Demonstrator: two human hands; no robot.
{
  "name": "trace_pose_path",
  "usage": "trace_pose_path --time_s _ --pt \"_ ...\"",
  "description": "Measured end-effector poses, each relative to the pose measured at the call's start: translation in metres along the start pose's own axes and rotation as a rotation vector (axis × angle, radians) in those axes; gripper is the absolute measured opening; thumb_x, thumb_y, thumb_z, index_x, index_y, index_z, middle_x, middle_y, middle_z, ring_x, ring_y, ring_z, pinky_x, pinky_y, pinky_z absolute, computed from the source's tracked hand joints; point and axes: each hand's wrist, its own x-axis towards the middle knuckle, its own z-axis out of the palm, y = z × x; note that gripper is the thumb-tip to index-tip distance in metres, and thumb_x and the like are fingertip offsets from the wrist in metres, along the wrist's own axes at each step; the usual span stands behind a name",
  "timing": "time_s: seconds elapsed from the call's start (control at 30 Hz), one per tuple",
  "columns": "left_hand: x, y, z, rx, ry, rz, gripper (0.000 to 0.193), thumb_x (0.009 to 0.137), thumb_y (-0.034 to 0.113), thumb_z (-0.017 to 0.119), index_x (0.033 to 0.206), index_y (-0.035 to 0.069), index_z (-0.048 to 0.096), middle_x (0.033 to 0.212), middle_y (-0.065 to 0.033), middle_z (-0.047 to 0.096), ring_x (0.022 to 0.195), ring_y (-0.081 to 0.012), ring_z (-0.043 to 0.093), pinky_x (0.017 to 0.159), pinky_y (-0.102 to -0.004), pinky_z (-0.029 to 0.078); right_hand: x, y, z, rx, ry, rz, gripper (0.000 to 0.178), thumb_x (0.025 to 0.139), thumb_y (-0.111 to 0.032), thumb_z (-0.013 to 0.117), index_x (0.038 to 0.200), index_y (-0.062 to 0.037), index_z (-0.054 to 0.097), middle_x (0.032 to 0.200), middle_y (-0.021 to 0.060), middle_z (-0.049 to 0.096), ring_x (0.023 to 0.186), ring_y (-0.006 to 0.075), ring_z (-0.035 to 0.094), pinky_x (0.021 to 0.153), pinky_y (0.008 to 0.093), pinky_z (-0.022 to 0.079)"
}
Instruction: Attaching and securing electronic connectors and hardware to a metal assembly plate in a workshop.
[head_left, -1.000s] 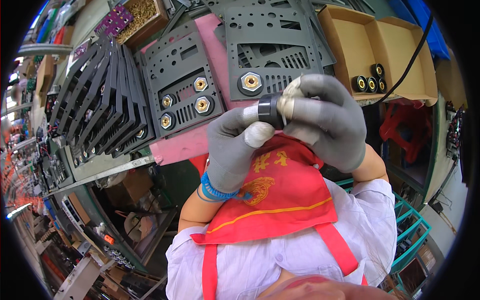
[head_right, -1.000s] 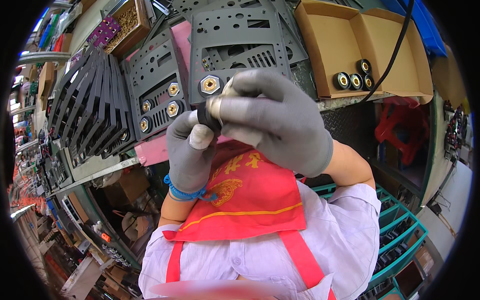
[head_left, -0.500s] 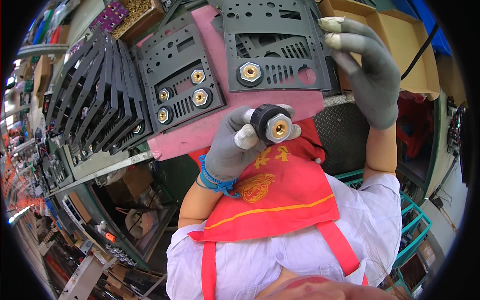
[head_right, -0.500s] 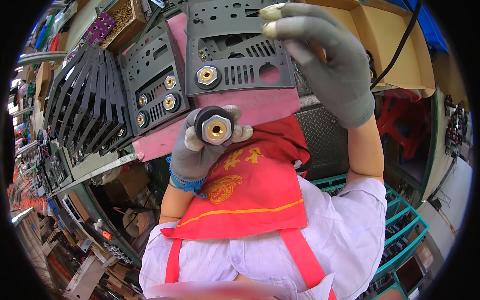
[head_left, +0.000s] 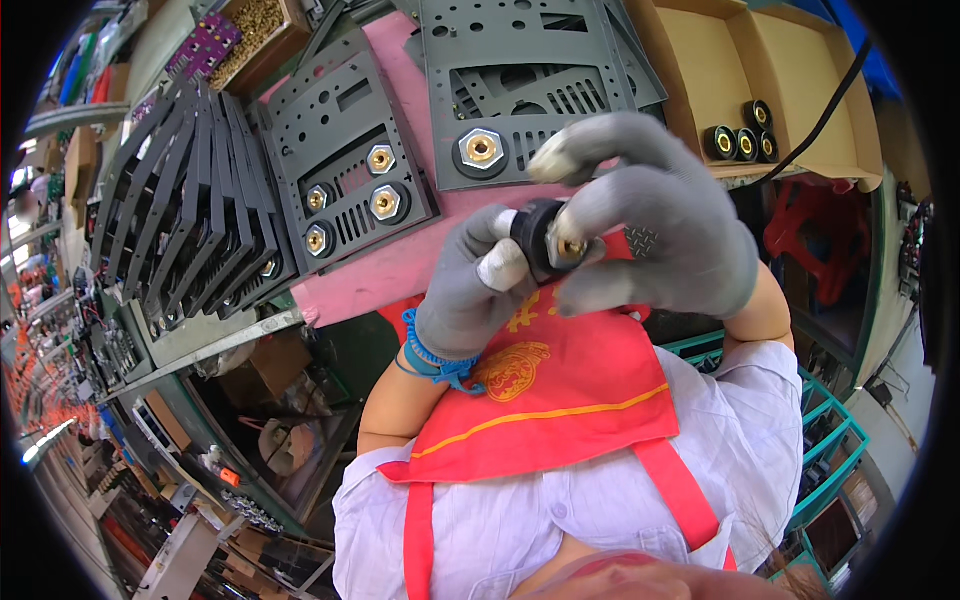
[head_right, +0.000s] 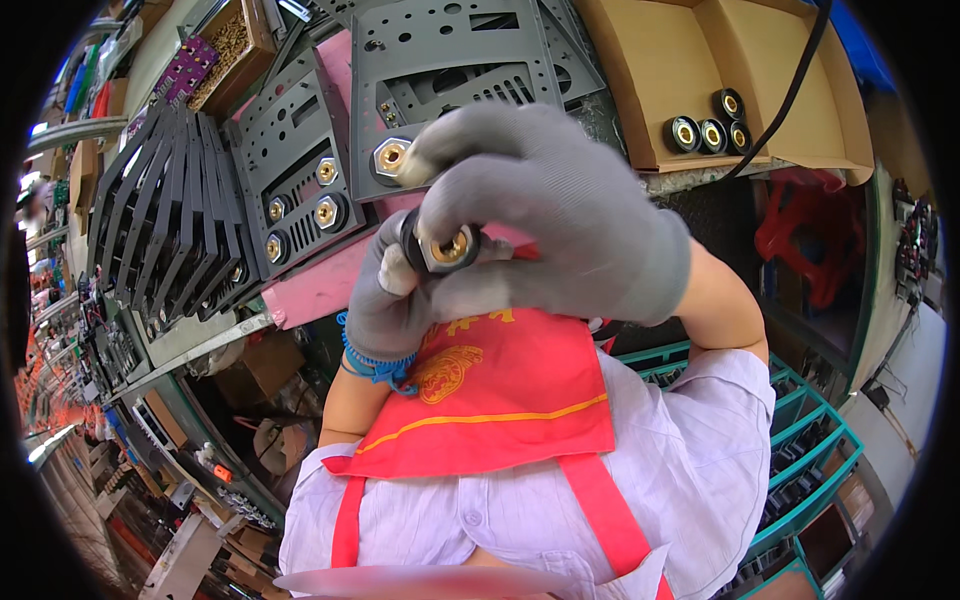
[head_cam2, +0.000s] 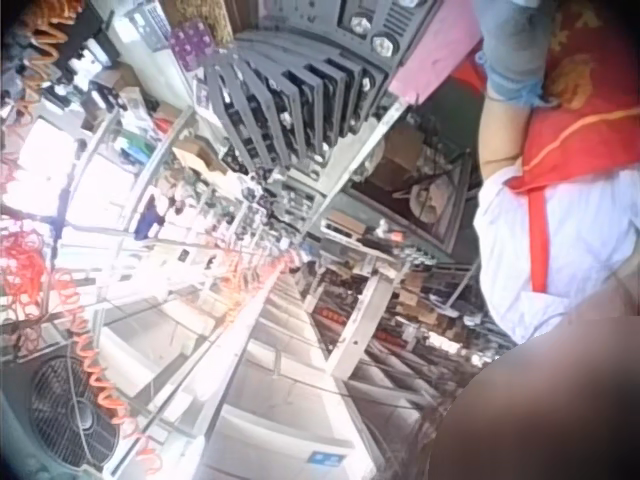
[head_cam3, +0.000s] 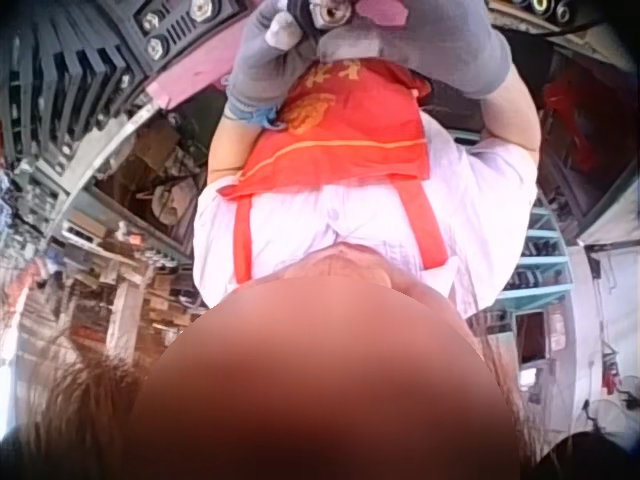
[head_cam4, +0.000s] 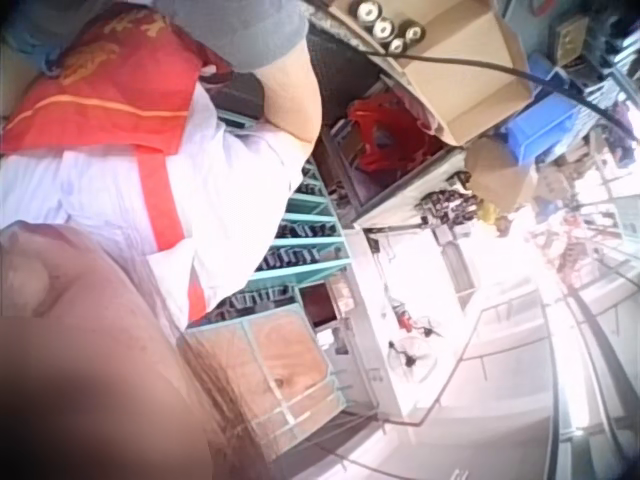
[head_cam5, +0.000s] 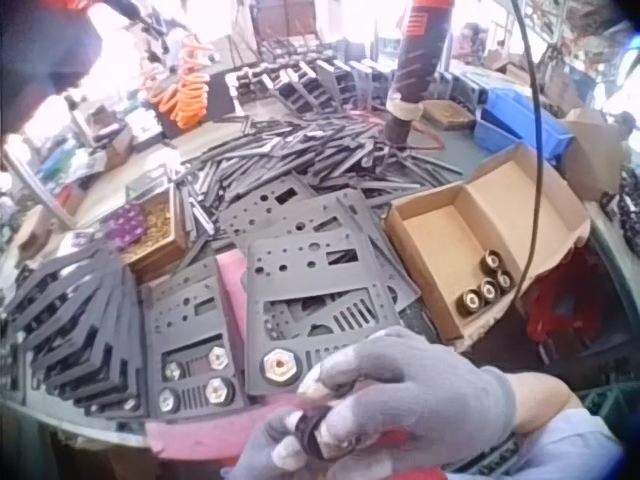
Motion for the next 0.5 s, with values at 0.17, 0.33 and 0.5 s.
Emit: trace_pose_path --time_s 0.17,0.33,0.5 --pt "-0.001 0.006 0.003 0.071 0.083 -0.036 0.078 0.078 0.046 0.077 0.127 -0.007 0.049 0.125 -0.0168 0.056 0.116 -0.0282 0.058 0.104 -0.0435 0.046 -0.004 0.024 -0.015 -0.147 0.308 0.055 0.036 0.066 0.003 0.079 0.096 -0.0065 0.063 0.117 0.0133 0.055 0.11 0.0292 0.059 0.093 0.0374 0.047" --pt "0.002 0.002 0.009 -0.063 0.058 -0.028 0.039 0.09 0.026 0.068 0.118 0.001 0.057 0.121 -0.0136 0.061 0.113 -0.0256 0.06 0.1 -0.0419 0.046 -0.001 0.002 0.005 -0.277 0.042 -0.111 0.036 0.067 -0.021 0.082 0.095 -0.0108 0.062 0.104 0.0097 0.064 0.09 0.0302 0.063 0.079 0.0407 0.046" --pt "0.006 0.0 0.016 -0.089 0.022 -0.089 0.046 0.095 0.033 0.059 0.123 -0.002 0.051 0.121 -0.0137 0.061 0.113 -0.0278 0.06 0.098 -0.0413 0.048 -0.007 0.007 0.012 -0.274 0.079 -0.071 0.04 0.067 -0.023 0.081 0.097 -0.0125 0.058 0.109 0.0116 0.065 0.091 0.032 0.064 0.083 0.0414 0.047"
